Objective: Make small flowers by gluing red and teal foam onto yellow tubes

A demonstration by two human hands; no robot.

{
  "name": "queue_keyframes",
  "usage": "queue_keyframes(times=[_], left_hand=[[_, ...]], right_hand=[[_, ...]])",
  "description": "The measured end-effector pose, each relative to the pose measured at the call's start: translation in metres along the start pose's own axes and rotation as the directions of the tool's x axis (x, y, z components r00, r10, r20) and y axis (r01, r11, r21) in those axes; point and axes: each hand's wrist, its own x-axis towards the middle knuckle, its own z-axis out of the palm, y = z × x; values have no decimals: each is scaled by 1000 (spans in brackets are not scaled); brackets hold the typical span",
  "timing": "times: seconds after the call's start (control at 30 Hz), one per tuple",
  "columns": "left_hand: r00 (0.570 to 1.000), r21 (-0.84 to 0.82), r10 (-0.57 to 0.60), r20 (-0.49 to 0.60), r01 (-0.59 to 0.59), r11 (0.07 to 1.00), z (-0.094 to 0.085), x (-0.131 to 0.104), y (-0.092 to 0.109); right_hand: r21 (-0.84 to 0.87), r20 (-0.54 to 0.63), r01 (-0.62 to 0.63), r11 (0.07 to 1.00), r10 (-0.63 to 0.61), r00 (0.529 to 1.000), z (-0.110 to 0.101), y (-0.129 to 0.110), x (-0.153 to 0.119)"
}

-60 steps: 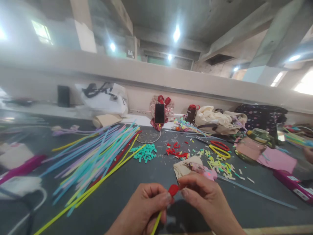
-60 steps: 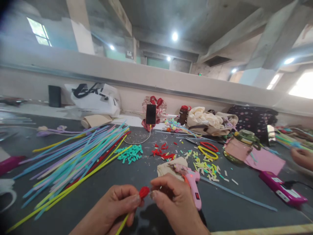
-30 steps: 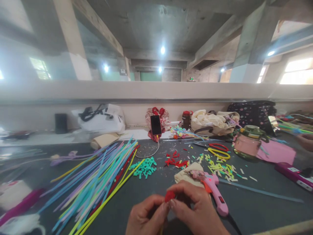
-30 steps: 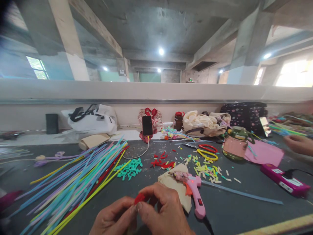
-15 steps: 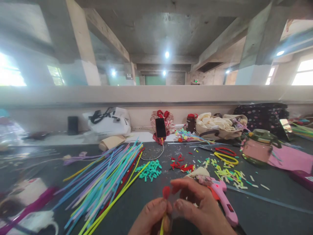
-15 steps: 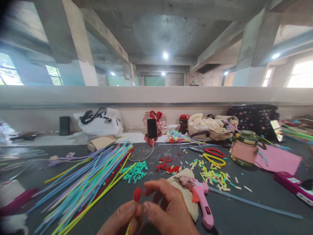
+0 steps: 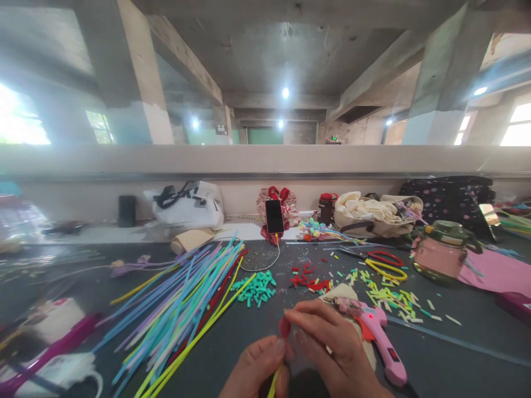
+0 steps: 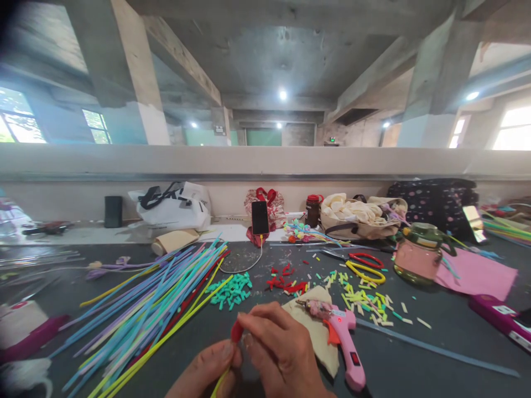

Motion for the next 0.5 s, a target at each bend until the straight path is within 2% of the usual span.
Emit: queue_keyframes(times=[0.13, 0.23, 0.3, 0.37, 0.43, 0.5], left_hand=[[1000, 13, -28, 7, 28, 1000, -2, 2, 3], [999, 2, -45, -4, 45, 999, -4, 1, 2], [998, -22, -55, -28, 55, 998, -6, 1, -1], [997, -36, -68, -28, 67, 997, -8, 2, -4], [996, -14, -87, 12, 87, 996, -9, 4, -6], [994, 50, -106, 39, 104, 993, -10, 7, -7]], right_hand=[[31, 36, -62, 998, 60, 998, 1, -1, -1], [180, -21, -231, 956, 238, 971, 1, 1, -4], [367, -31, -373, 852, 412, 911, 1, 4, -5], [518, 72, -469, 715, 510, 857, 2, 7, -5], [590, 196, -507, 628, 498, 845, 5, 10, -4], [625, 237, -491, 608, 451, 860, 8, 11, -2]])
